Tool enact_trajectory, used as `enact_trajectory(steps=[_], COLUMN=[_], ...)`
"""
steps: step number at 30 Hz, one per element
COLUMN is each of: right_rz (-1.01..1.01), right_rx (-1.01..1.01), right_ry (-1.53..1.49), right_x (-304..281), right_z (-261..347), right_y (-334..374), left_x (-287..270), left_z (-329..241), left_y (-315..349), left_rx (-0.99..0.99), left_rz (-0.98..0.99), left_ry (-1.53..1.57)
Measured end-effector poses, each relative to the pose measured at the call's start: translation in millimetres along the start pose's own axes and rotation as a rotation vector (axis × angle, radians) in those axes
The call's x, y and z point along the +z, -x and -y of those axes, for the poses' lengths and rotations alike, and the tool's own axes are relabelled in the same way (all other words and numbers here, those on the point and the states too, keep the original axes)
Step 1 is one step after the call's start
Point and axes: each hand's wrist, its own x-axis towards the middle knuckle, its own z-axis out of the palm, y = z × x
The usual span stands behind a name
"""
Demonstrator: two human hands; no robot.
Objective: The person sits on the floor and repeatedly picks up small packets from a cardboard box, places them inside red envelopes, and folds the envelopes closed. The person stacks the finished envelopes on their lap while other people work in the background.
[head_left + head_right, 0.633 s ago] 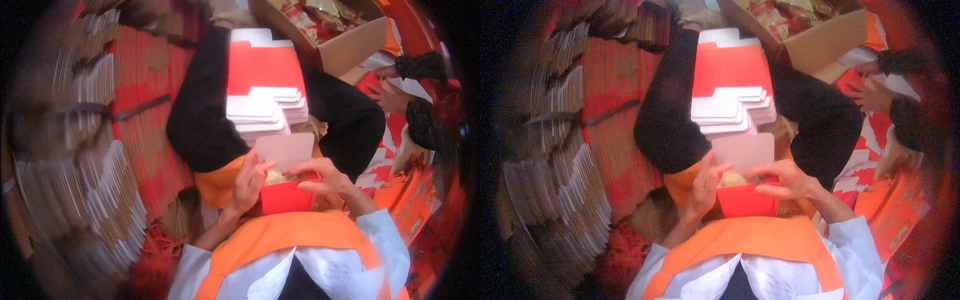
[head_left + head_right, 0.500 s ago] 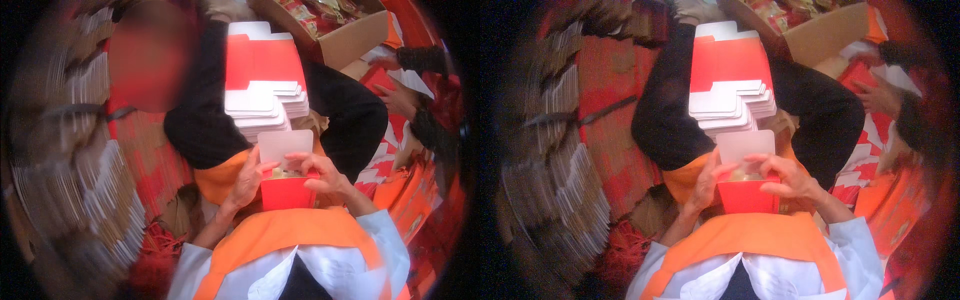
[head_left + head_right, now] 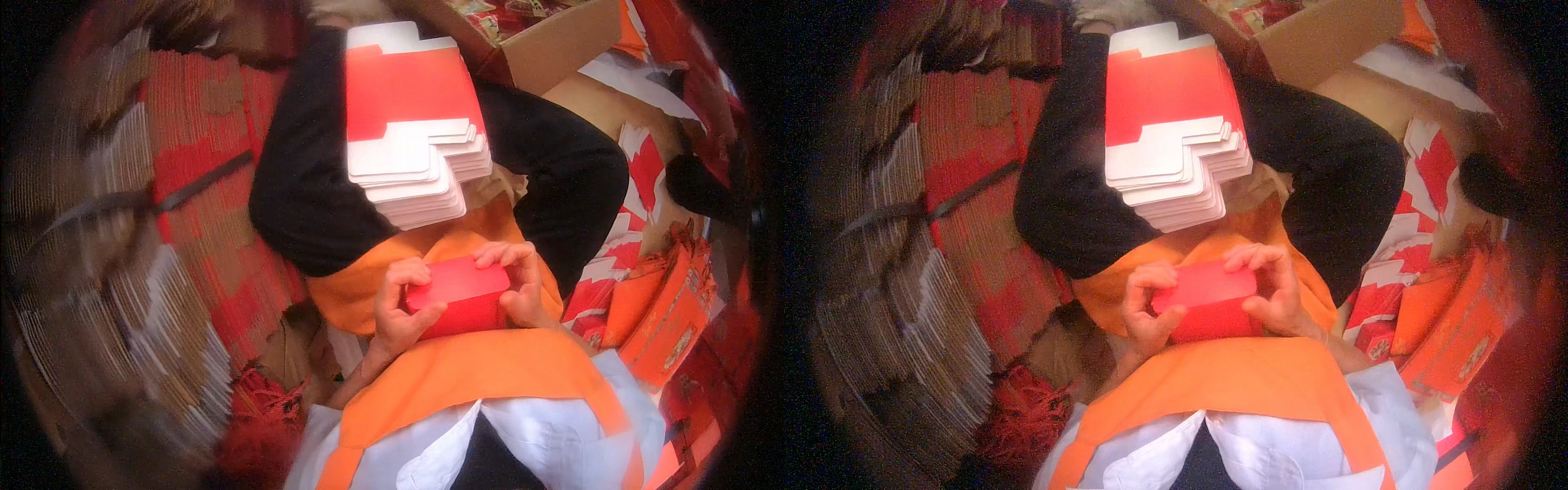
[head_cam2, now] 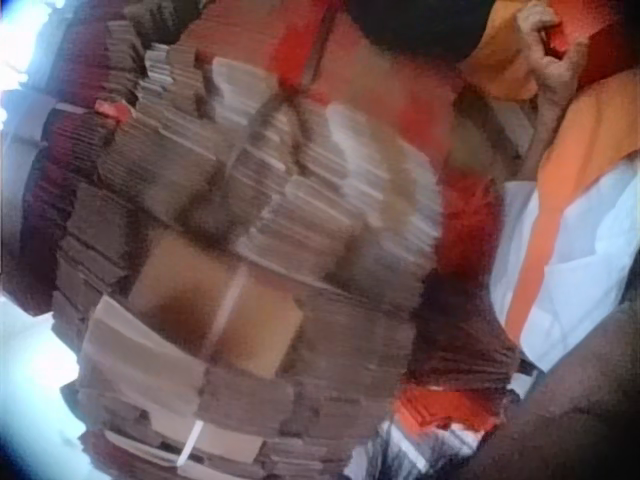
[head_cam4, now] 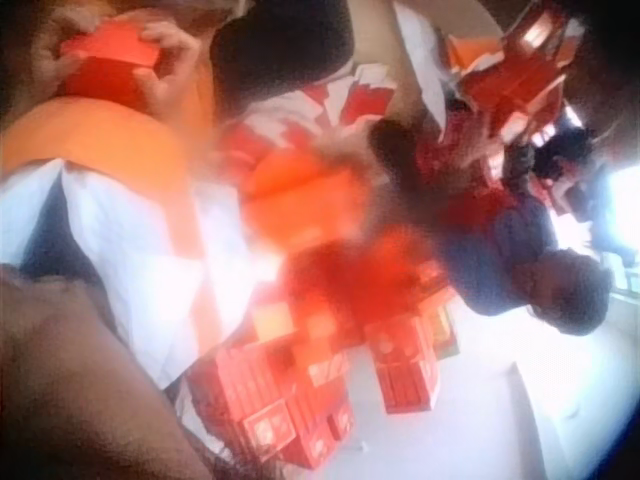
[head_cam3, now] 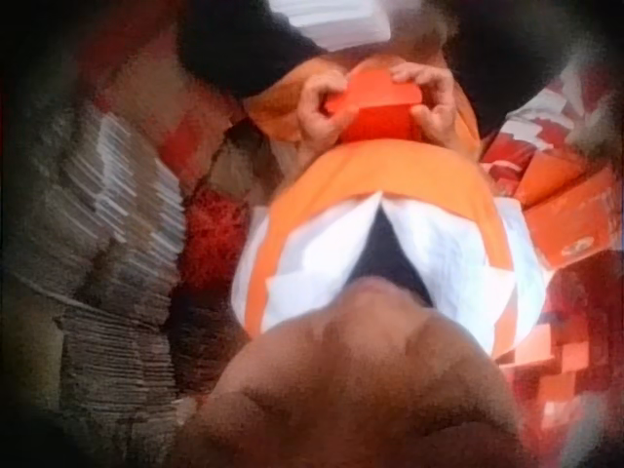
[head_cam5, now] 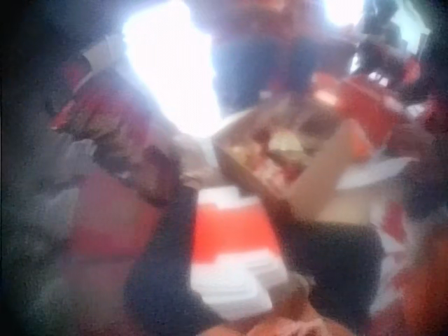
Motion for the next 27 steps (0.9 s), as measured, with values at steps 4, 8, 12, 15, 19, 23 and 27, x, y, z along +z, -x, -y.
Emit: enact_trajectory(steps=[4,8,12,15,19,23,27], right_rz=[-0.023,-0.01,0.095,0.098,0.097,0.119,0.147], right_rx=[0.165,0.18,0.163,0.143,0.173,0.162,0.182], right_ry=[0.099,0.287,0.487,0.52,0.53,0.524,0.538], right_x=[7.0,10.4,4.9,2.9,3.9,0.3,-0.6], right_z=[16.6,30.2,31.1,29.6,29.5,28.5,33.0], right_y=[-3.9,-14.6,-19.5,-21.0,-23.6,-23.9,-24.3], left_x=[-1.8,0.3,-1.9,0.5,14.6,15.9,13.5], left_z=[-16.3,-16.8,-10.1,-9.4,-9.0,-5.8,-4.3], left_y=[-10.8,-13.3,-13.0,-9.3,-4.4,-4.5,-4.3], left_rx=[0.021,0.005,-0.03,-0.145,-0.268,-0.153,-0.059], left_rz=[0.089,0.036,0.066,0.03,-0.104,-0.074,-0.029], left_ry=[-0.335,-0.303,-0.324,-0.289,-0.115,-0.055,-0.159])
